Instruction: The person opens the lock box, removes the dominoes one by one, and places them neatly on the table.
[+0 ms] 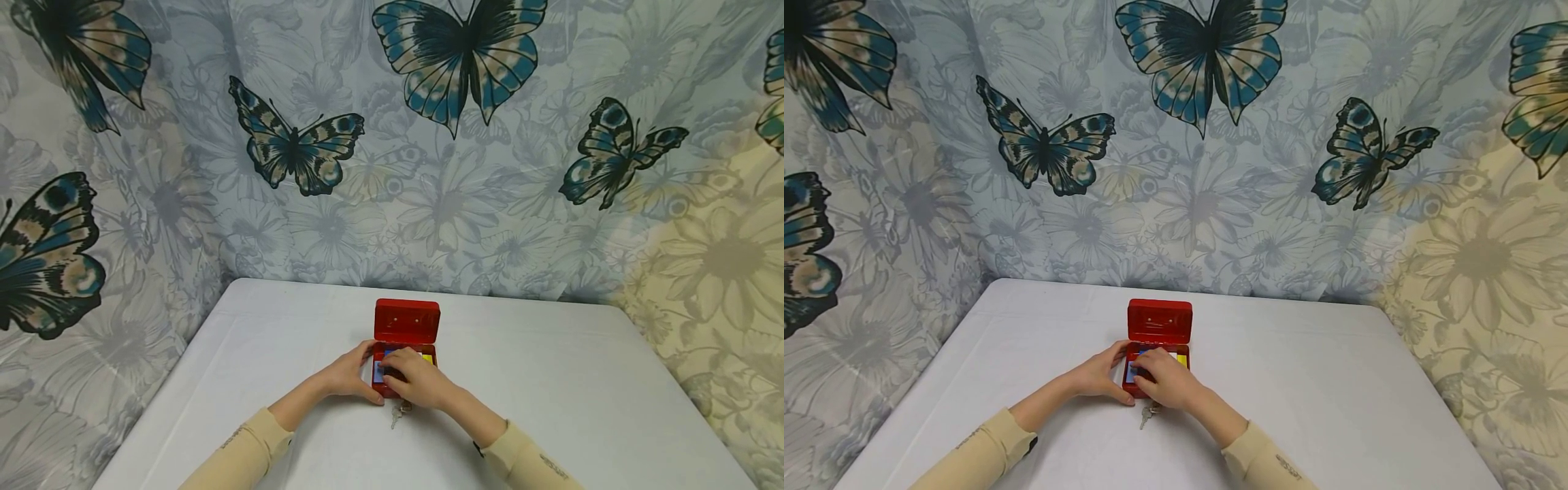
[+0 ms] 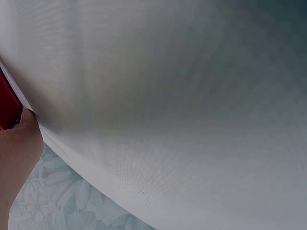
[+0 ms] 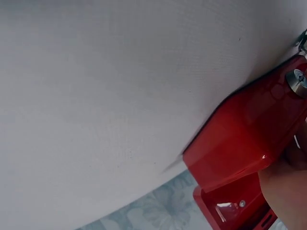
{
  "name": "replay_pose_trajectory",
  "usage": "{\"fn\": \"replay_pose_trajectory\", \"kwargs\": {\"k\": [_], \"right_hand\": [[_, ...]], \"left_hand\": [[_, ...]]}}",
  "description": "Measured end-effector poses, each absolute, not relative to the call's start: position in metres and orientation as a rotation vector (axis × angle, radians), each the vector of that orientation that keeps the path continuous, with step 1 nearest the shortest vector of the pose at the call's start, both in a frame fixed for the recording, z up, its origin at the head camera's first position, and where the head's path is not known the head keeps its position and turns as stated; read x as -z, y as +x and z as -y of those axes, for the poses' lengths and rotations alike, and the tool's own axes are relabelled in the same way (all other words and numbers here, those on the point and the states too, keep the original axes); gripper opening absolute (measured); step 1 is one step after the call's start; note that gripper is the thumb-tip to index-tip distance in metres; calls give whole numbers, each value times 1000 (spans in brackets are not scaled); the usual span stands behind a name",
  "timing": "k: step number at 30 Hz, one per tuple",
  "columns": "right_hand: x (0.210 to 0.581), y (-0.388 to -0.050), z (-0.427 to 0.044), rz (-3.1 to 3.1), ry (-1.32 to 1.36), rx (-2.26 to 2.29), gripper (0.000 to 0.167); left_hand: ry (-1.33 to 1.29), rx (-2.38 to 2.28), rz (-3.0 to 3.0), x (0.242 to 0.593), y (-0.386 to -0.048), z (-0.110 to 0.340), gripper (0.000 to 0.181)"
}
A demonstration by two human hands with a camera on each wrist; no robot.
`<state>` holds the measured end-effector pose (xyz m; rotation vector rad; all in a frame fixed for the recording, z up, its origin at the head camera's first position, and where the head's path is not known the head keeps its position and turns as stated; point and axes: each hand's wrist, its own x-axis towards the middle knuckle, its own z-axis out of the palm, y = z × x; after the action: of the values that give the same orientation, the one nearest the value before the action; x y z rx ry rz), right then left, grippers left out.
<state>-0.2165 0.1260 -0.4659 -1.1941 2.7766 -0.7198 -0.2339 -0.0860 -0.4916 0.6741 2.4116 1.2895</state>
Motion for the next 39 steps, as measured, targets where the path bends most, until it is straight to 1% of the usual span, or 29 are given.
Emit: {"fn": "replay_pose_trajectory", "kwargs": {"k": [10, 18, 25, 39], "right_hand": [[467, -230, -121, -2790, -1151, 712, 36], [467, -235, -117, -2804, -1181, 619, 42], [468, -239, -114, -2816, -1187, 522, 45], [469, -240, -111, -2826, -1171, 491, 43]], "left_hand": [[690, -1283, -2417, 493, -236, 85, 104], [683, -1279, -2412, 494, -236, 85, 102], [675, -1278, -2419, 494, -235, 86, 103], [678, -1295, -2406, 493, -235, 85, 104]]}}
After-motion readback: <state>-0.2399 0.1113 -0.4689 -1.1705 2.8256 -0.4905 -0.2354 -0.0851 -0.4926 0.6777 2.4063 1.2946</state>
